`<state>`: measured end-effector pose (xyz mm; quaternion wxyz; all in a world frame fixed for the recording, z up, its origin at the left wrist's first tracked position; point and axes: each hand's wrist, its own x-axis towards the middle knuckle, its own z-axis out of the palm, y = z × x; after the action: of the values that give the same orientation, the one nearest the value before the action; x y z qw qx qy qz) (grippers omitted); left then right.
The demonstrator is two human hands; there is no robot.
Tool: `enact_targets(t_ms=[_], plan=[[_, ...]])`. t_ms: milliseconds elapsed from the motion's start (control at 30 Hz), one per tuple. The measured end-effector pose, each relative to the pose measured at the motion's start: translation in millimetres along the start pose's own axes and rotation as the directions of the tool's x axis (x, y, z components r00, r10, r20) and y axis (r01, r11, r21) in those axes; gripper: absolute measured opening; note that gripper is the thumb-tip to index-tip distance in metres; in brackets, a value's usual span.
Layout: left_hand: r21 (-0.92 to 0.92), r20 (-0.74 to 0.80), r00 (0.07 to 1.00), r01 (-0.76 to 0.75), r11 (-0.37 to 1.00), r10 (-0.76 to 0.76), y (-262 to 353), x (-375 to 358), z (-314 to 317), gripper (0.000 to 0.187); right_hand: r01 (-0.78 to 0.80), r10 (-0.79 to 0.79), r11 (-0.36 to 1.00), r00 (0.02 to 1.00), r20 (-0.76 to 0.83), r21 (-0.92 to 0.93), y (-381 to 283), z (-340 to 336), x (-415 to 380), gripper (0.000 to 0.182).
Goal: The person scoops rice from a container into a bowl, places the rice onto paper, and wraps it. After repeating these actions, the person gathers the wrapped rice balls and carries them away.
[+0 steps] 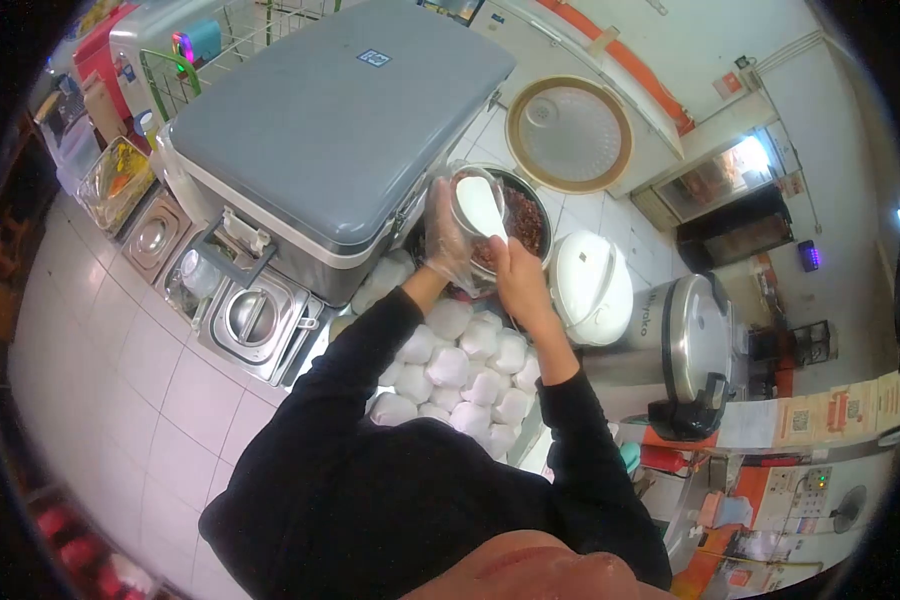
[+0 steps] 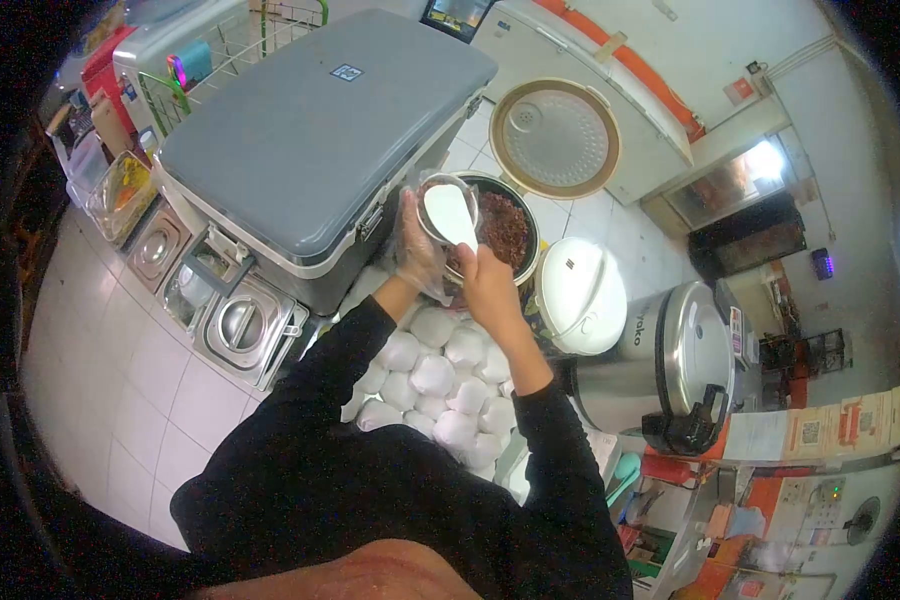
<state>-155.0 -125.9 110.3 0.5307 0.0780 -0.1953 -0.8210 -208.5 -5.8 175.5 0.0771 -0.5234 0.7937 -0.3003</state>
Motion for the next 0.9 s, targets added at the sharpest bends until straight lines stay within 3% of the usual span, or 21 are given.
enact_targets(t_ms=[133,167,267,300,367,467,533,600,700,800,833,900], plan=[[-0.03,0.05,0.992,0.121,0.992,-0.119,27,-11,21,0.071,-0.018,0.024,0.998,0.996,-0.083,0.064,-12,-19,1,0.044],[0.065,0.028,0.997,0.065,0.996,-0.067,28,-13,25,0.08,0.012,-0.009,0.999,0.996,-0.092,0.03,-14,-21,1,0.044],[0.058,0.061,0.984,0.165,0.985,-0.169,39,-21,30,0.08,0.027,-0.027,0.972,1.0,0.003,-0.233,-17,-19,-4,0.045],[0.003,0.032,0.972,0.233,0.972,-0.233,39,-19,26,0.08,0.014,-0.005,0.964,0.999,0.037,-0.264,-18,-22,-6,0.046],[0.025,0.065,0.974,0.217,0.976,-0.218,38,-22,20,0.079,0.003,0.033,0.943,0.994,0.102,-0.333,-21,-36,-8,0.046],[-0.087,0.151,0.962,0.241,0.967,-0.227,40,-27,18,0.072,-0.005,0.029,0.987,0.988,0.149,-0.159,-12,-60,-1,0.045],[-0.233,0.184,0.942,0.318,0.919,-0.28,49,-37,22,0.069,0.129,-0.124,0.991,0.98,-0.158,0.024,3,-69,6,0.043],[-0.317,0.303,0.901,0.403,0.858,-0.311,59,-55,20,0.064,-0.054,0.062,0.988,0.997,-0.054,0.143,14,-86,13,0.04],[-0.417,0.367,0.846,0.521,0.745,-0.386,55,-79,8,0.066,-0.188,0.18,0.963,0.982,0.058,0.194,40,-72,22,0.034],[-0.51,0.451,0.795,0.603,0.613,-0.407,62,-114,17,0.073,0.213,-0.18,0.972,0.946,-0.27,0.099,54,-40,9,0.029],[-0.392,0.361,0.807,0.586,0.709,-0.467,65,-124,22,0.08,0.361,-0.325,0.933,0.849,-0.418,0.008,54,-35,3,0.025],[-0.428,0.379,0.772,0.635,0.644,-0.51,60,-139,20,0.082,0.258,-0.155,0.95,0.879,-0.452,0.175,49,-37,-29,0.025]])
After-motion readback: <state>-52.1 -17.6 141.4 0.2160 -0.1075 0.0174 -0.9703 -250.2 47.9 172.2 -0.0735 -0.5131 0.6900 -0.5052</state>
